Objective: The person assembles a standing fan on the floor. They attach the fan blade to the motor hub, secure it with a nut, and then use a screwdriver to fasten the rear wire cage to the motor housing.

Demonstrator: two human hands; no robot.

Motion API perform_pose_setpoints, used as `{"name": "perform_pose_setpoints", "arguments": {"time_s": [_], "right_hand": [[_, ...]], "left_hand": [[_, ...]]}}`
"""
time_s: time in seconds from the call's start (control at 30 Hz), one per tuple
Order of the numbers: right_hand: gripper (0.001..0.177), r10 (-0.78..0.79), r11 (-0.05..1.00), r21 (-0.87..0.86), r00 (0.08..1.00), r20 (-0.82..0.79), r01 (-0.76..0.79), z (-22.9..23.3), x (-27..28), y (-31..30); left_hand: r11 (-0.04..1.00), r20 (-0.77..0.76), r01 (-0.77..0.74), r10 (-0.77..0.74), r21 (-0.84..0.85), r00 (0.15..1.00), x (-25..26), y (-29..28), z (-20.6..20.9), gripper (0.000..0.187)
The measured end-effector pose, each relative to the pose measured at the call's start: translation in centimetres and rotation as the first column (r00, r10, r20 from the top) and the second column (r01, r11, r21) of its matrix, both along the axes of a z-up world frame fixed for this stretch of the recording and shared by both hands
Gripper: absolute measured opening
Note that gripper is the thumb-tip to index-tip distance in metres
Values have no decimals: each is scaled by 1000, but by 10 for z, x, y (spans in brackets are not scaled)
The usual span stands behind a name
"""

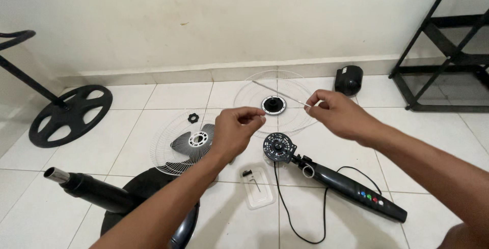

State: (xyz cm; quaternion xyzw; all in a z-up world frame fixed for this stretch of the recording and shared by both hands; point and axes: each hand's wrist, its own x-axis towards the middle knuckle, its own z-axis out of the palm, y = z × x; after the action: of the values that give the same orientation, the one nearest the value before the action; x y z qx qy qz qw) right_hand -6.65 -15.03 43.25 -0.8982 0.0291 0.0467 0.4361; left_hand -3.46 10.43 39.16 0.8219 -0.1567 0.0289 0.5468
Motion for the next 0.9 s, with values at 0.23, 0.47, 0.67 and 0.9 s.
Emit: {"name": "perform_pose_setpoints", "arguments": {"time_s": [0.23,0.47,0.67,0.9], "right_hand": [[22,135,954,-269,991,-15,-134,-6,-35,-6],[20,141,937,-347,952,271,-40,8,-41,-31],[20,198,925,-379,872,448,-16,8,-35,-32],[19,194,939,-343,849,491,-16,9,-26,-32]], "left_hand": [[992,17,37,-36,-117,999,-14,-8,-6,24],[994,61,-10,17,-108,998,5,-5,-9,17],[989,82,80,-70,-125,994,20,-4,-14,16],[956,4,154,-158,-250,987,37,2,-20,17]]}}
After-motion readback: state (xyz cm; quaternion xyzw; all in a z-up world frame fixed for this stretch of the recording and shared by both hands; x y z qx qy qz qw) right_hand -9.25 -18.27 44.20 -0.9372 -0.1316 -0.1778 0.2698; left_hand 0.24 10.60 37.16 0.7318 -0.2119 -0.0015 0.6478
